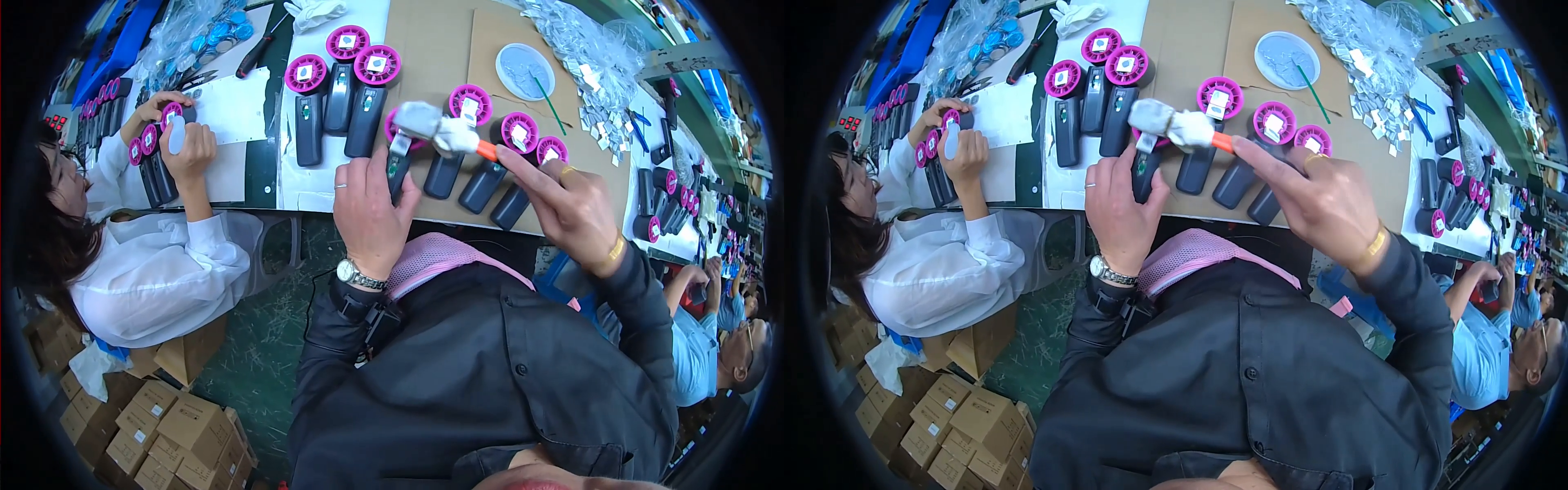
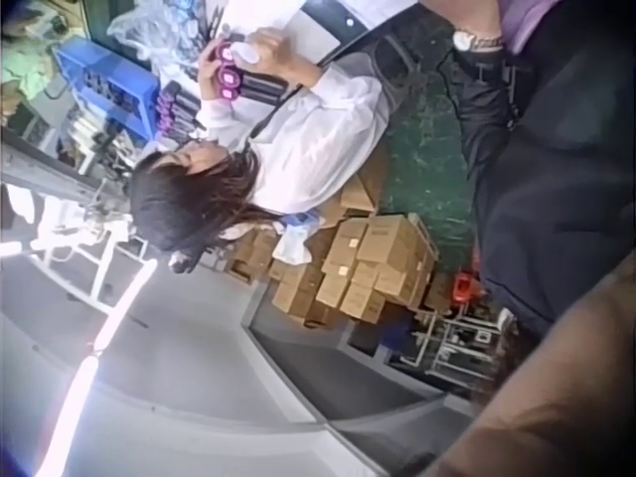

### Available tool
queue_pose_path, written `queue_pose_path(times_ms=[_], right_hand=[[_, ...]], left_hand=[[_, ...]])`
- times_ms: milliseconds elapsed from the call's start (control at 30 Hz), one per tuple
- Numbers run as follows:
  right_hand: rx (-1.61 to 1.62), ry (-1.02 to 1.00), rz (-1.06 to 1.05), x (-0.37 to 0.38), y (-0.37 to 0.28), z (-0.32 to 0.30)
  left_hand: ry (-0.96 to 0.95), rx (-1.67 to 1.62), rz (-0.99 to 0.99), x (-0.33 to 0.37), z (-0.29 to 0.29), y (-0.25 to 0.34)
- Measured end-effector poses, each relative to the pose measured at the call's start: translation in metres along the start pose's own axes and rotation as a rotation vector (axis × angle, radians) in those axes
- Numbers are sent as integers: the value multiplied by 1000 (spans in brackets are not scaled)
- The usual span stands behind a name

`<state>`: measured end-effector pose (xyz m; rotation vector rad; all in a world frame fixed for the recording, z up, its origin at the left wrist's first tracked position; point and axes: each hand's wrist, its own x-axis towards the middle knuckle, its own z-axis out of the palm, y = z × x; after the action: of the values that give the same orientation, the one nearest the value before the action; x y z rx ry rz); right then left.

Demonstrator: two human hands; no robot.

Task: The person applies a substance to the center of handheld fans using a thin stick, then places small square components onto the substance and presses them down with a padded tool.

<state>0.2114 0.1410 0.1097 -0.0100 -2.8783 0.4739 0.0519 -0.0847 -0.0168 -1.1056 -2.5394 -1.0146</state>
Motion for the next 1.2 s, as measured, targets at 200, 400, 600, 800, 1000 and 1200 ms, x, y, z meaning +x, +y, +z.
queue_pose_path(times_ms=[200,400,600,800,1000,1200], right_hand=[[110,-2,61,-3,1,-6],[114,29,51,-3,-6,-12],[111,-19,59,-1,3,-3],[243,122,104,-1,-11,-31],[31,-63,76,-3,0,0],[206,83,86,-9,-2,-10]], left_hand=[[-2,0,14,-1,1,0],[-5,-8,13,1,-1,1],[16,-37,6,4,1,3],[7,-14,4,-1,1,0],[6,-24,37,3,3,-1],[4,-15,14,0,2,0]])
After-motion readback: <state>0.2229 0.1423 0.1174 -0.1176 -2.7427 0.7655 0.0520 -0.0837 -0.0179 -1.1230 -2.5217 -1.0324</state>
